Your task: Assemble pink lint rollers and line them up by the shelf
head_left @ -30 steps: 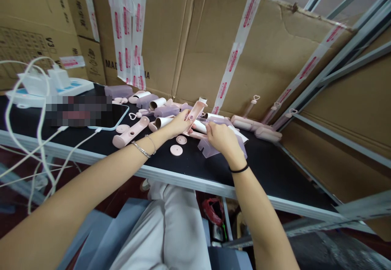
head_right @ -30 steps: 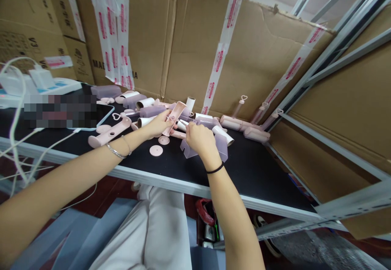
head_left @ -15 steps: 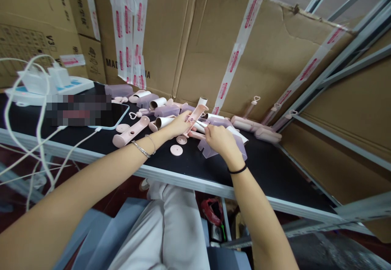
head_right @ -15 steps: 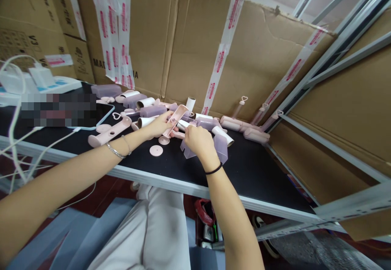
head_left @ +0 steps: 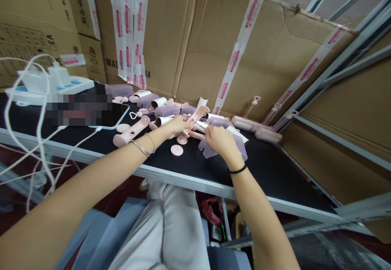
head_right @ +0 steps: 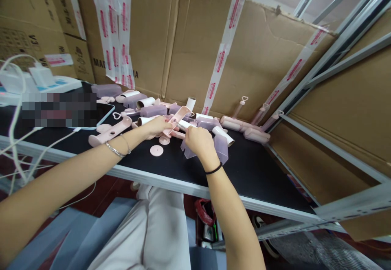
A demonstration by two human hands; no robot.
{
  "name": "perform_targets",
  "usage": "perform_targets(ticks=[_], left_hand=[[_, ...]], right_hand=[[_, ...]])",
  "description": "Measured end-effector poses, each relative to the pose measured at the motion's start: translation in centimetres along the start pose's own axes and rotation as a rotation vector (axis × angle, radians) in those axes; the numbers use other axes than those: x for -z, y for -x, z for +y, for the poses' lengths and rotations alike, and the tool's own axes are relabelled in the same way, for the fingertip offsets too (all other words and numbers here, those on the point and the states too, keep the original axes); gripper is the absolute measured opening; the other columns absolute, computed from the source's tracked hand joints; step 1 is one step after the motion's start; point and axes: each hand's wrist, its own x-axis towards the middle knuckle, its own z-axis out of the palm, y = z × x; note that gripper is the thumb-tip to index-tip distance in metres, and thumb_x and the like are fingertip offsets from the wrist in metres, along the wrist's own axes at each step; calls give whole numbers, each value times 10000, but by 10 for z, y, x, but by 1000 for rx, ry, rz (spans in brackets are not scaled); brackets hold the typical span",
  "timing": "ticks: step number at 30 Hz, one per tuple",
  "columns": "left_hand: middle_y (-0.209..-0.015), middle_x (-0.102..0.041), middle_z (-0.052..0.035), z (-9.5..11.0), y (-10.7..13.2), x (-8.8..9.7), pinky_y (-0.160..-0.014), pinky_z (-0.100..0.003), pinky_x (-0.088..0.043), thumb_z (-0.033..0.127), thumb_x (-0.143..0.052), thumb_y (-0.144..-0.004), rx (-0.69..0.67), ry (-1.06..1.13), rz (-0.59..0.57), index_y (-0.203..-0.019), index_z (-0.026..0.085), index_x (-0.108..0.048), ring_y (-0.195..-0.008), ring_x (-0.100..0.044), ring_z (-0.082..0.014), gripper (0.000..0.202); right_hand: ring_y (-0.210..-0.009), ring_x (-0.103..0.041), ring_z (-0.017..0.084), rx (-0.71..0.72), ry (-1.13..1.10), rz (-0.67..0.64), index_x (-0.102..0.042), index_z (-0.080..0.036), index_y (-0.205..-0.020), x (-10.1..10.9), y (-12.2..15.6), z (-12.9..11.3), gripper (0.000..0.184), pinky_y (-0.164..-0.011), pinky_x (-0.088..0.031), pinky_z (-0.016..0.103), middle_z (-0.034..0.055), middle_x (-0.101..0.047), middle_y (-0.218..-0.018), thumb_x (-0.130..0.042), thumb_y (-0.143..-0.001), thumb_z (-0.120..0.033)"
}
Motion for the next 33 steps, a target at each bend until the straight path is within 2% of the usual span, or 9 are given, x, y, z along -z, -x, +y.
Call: perform_targets(ticks=[2,6,12,15,20,25,33], left_hand=[[-827,-681,-95,6,5,0,-458,-222,-460,280,-592,-806,42,-49,17,-887,131,-555,-614,-649,-153,174],[-653,-658,-87,15,14,1,-413,-193,-401,336,-573,-824,90,-161,13,-816,112,-571,-519,-610,-137,224],[-529,-559,-35,5,8,3,-403,-206,-382,403,-562,-820,35,-297,-101,-634,116,-546,-437,-538,-111,342],[-561,-568,-34,1,3,3,-408,-209,-390,403,-555,-825,53,-275,-120,-663,117,-548,-445,-543,-109,329],[-625,-604,-42,0,-1,4,-443,-205,-423,377,-545,-840,71,-96,-61,-733,128,-529,-485,-571,-104,271],[-593,-573,-23,-3,-3,5,-400,-191,-375,376,-514,-859,54,-130,-65,-721,124,-527,-420,-515,-80,287],[-598,-524,6,-7,-6,4,-379,-179,-352,407,-500,-858,55,-177,-96,-740,137,-512,-431,-520,-82,295]], right_hand=[[-832,-663,257,3,8,3,-614,-161,-926,0,0,0,408,-693,-467,315,133,-684,-882,-224,-935,-280],[-837,-662,241,19,4,-5,-611,-152,-943,-1,-1,0,419,-709,-461,300,134,-681,-889,-212,-941,-280],[-881,-652,246,22,-55,-27,-616,-141,-942,-4,-3,1,428,-755,-453,319,139,-682,-924,-213,-943,-284],[-888,-649,247,39,-64,-31,-617,-147,-934,-4,-3,2,428,-763,-451,325,135,-681,-923,-212,-943,-284],[-932,-638,247,-18,-59,-72,-601,-141,-1006,-4,-3,3,430,-786,-447,323,148,-668,-966,-215,-948,-322],[-895,-649,250,-21,-30,-49,-597,-138,-1002,-4,-3,1,432,-760,-460,326,149,-672,-951,-202,-947,-302],[-874,-654,258,-4,-24,-25,-598,-149,-967,-7,-4,1,426,-737,-469,334,139,-675,-915,-198,-945,-296]])
